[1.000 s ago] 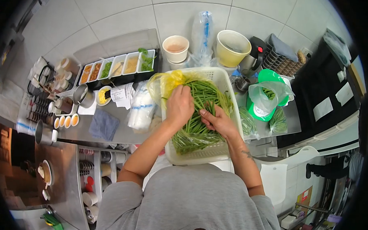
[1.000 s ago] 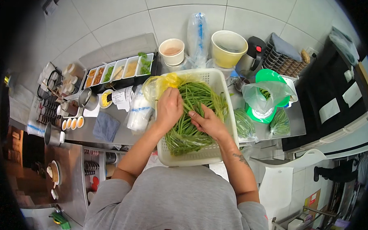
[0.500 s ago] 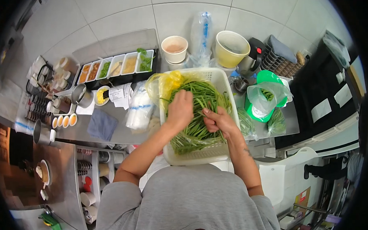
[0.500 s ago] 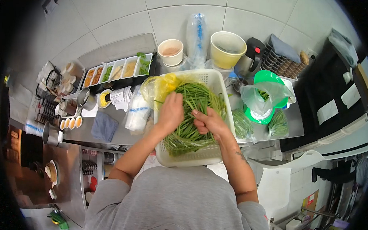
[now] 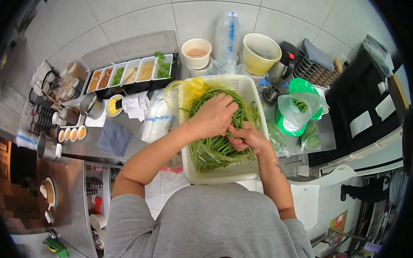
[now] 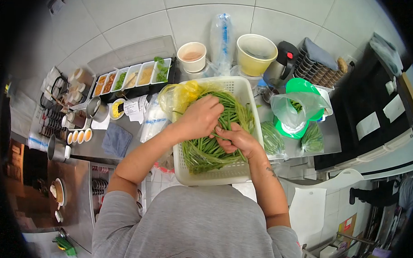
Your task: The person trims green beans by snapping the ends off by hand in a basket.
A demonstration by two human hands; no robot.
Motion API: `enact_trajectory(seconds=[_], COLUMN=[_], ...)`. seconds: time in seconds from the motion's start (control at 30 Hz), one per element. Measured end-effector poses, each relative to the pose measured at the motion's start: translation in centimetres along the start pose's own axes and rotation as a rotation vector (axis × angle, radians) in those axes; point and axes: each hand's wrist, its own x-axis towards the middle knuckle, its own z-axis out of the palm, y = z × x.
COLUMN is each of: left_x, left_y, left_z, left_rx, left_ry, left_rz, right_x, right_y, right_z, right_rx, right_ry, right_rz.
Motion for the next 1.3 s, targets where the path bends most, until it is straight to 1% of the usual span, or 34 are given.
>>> enact_trajectory(seconds=[0.07, 0.1, 0.17, 0.2, 0.3, 0.4, 0.5, 0.53, 0.6, 0.7, 0.8, 0.9, 0.93, 1.03, 1.13, 1.23, 1.3], left_x=[-0.7, -1.0, -1.7, -1.5, -1.7, -0.7, -0.7, -0.8, -0.9, -1.0, -1.1, -1.6, -1.6, -1.6, -2.0, -2.4, -3.1], left_y=[0.5, -0.4, -2.6, -2.5, -2.8, -0.7, -0.9, -0.4, 0.9, 0.7, -1.9, -2.2, -2.1, -2.0, -1.9, -1.7, -1.0], left_z=[0.9, 1.5, 2.3, 1.2, 0.2, -1.8, -0.9, -0.4, 0.9, 3.1, 2.9, 0.9, 0.0, -1.7, -1.6, -1.1, 0.4], left_rx=[0.165, 0.086, -0.070, -0.267, -0.361, -0.284, -0.131, -0.020, 0.202, 0.231, -0.082, -0.334, -0.348, -0.127, -0.132, -0.102, 0.053], left_ry=[0.054, 0.066, 0.089, 0.005, -0.014, -0.122, -0.088, -0.037, 0.063, 0.240, 0.314, 0.168, 0.023, -0.111, -0.238, -0.442, -0.252], left_rz=[0.028, -0.099, -0.360, -0.436, -0.303, -0.202, -0.033, -0.033, -0.035, -0.225, -0.605, -0.358, -0.313, -0.117, -0.125, -0.278, -0.286], right_x=[0.5, 0.7, 0.5, 0.5, 0.2, 0.0, -0.1, -0.1, 0.4, 0.7, 0.2, 0.1, 0.1, 0.1, 0.1, 0.2, 0.4], right_y=[0.7, 0.9, 0.9, 0.8, -0.1, -0.2, -0.2, -0.3, 0.7, 1.1, 0.7, 0.1, 0.1, 0.2, 0.3, 0.8, 1.0], right_z=[0.4, 0.5, 0.6, 0.7, -0.2, -0.2, 0.0, 0.1, 0.0, -0.2, 0.6, 0.1, -0.2, -0.5, -0.4, -0.2, 0.5], right_rx=[-0.134, -0.202, -0.198, -0.195, -0.057, -0.077, -0.099, -0.106, -0.167, -0.166, -0.163, -0.122, -0.094, -0.120, -0.184, -0.217, -0.260], right_ry=[0.178, 0.265, 0.185, 0.148, 0.109, 0.099, 0.073, 0.065, 0.149, 0.202, 0.186, 0.137, 0.115, 0.115, 0.126, 0.176, 0.195], right_rz=[0.002, 0.004, 0.017, 0.019, 0.062, 0.066, 0.054, 0.042, 0.009, -0.016, -0.032, -0.030, -0.023, -0.022, -0.017, -0.042, -0.046])
